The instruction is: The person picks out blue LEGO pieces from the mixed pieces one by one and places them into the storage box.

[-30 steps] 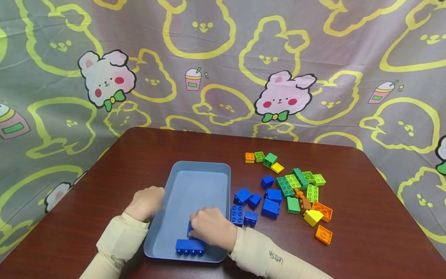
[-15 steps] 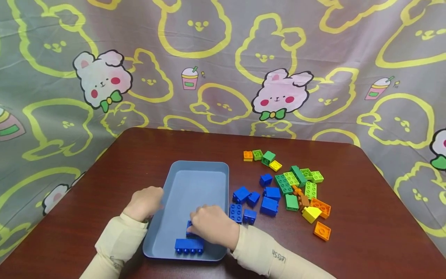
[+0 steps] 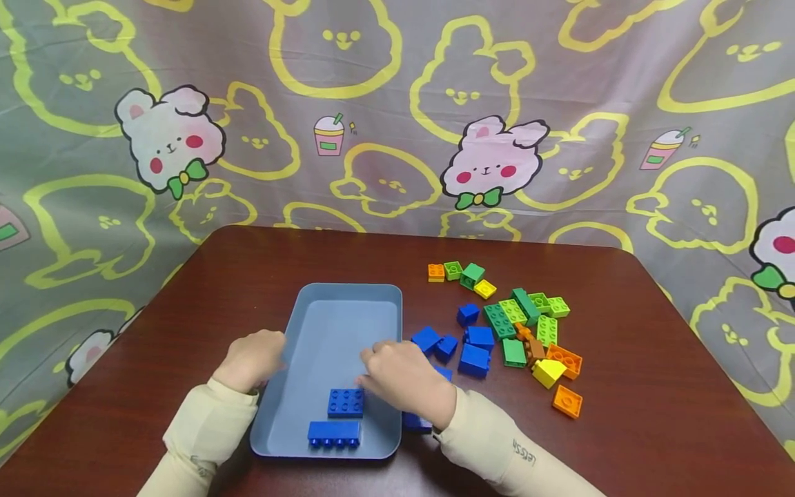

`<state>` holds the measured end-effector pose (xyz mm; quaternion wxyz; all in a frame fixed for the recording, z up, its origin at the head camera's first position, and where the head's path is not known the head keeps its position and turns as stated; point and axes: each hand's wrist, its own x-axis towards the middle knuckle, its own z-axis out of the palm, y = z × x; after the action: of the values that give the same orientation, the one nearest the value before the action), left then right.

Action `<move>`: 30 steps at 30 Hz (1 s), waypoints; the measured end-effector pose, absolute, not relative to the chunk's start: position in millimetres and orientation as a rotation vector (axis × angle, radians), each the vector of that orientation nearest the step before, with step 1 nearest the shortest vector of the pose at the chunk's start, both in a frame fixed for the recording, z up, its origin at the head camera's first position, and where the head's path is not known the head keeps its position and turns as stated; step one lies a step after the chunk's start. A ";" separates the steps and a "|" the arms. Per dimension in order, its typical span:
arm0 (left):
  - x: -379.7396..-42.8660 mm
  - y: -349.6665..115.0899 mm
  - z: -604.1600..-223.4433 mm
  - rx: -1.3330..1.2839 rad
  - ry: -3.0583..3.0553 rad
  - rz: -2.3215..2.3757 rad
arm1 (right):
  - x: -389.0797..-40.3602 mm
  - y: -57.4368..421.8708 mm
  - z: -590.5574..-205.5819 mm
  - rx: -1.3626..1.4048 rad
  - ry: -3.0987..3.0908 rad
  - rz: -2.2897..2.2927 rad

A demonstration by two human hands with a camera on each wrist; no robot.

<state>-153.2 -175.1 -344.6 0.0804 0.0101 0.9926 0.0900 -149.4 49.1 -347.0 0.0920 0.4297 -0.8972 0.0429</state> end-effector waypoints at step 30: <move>-154.4 -175.4 -346.0 0.024 2.963 0.242 | -154.0 113.5 -363.2 1.025 -2.768 0.165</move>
<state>-154.4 -175.4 -346.0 0.0841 0.0082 0.9931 0.0812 -154.0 113.5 -363.2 0.0923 0.3451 -0.9323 0.0557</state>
